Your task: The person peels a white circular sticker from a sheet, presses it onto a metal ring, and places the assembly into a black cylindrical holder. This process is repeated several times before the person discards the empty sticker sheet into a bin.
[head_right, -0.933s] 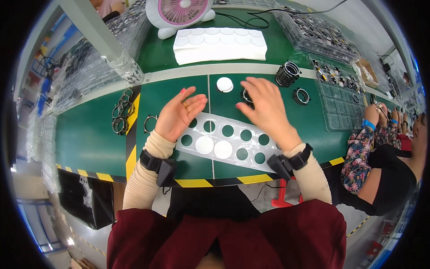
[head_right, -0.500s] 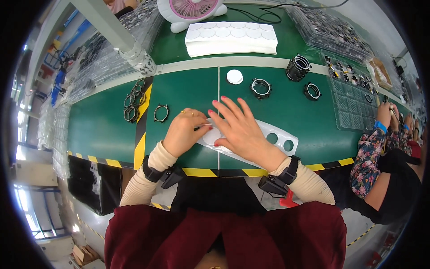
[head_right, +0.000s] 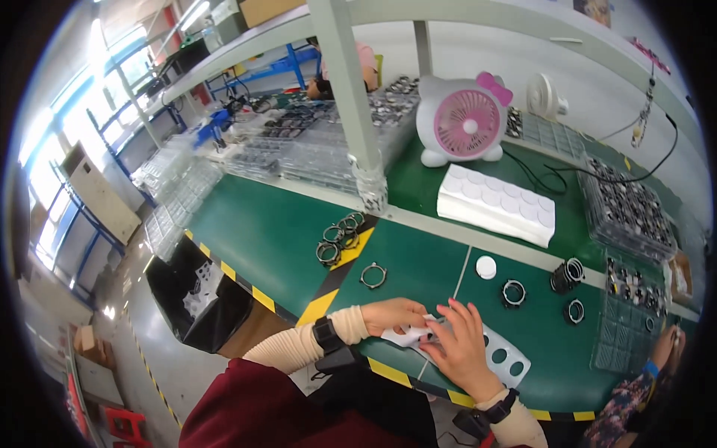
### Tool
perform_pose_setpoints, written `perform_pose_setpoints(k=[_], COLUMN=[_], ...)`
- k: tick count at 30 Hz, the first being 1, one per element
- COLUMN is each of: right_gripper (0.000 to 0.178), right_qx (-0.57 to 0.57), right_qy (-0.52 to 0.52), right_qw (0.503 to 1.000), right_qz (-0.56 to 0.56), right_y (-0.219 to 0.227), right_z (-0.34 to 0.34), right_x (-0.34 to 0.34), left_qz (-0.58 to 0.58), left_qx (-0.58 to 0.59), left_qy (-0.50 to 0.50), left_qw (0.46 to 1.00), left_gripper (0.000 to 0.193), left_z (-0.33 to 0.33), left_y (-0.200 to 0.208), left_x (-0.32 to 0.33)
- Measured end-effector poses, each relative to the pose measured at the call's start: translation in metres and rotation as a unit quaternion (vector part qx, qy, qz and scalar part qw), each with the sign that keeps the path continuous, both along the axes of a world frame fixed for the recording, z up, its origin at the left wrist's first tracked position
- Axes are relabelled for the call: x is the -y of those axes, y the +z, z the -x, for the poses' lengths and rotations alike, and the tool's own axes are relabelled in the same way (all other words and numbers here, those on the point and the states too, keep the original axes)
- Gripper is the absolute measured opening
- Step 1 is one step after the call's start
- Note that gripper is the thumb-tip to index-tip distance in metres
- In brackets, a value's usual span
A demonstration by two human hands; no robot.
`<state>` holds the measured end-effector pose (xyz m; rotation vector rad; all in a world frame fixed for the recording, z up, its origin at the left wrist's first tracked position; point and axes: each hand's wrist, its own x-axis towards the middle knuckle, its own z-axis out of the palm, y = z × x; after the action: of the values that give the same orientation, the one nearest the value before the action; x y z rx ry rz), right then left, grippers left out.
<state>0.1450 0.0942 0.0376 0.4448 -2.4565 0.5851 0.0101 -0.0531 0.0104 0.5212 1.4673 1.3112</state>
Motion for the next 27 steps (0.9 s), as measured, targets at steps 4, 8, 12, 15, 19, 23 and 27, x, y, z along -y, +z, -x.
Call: perform_pose_setpoints(k=[4,8,12,15,19,23,27], right_gripper=[0.028,0.02,0.019,0.019,0.016,0.013,0.014], right_qx=[-0.014,0.062,0.146,0.133,0.117,0.174,0.163], right_qy=[0.035,0.028,0.019,0.057,0.094,0.052,0.006], right_qw=[0.999,0.976,0.936,0.946,0.947,0.888,0.798], right_qz=[0.039,0.206,0.321,0.288,0.283,0.422,0.58], right_y=[-0.004,-0.022,-0.025,-0.023,-0.019,-0.015,-0.019], right_z=[0.005,0.009,0.027,0.037,0.043,0.045,0.057], right_x=[0.001,-0.001,-0.001,0.004,0.012,0.009,-0.007], left_qz=[0.032,0.011,0.107,0.161,0.226,0.175,0.043], left_qx=[-0.13,-0.344,-0.652,-0.696,-0.758,-0.78,-0.618], left_qy=[-0.006,0.002,0.179,0.15,0.1,0.087,0.081], left_qw=[0.991,0.939,0.729,0.684,0.604,0.594,0.78], left_gripper=[0.019,0.022,0.021,0.021,0.022,0.027,0.029], left_z=[0.008,0.024,0.058,0.06,0.064,0.081,0.094], left_y=[0.001,0.036,0.054,0.033,0.009,0.002,0.025], left_x=[0.006,0.011,0.043,0.044,0.038,0.037,0.014])
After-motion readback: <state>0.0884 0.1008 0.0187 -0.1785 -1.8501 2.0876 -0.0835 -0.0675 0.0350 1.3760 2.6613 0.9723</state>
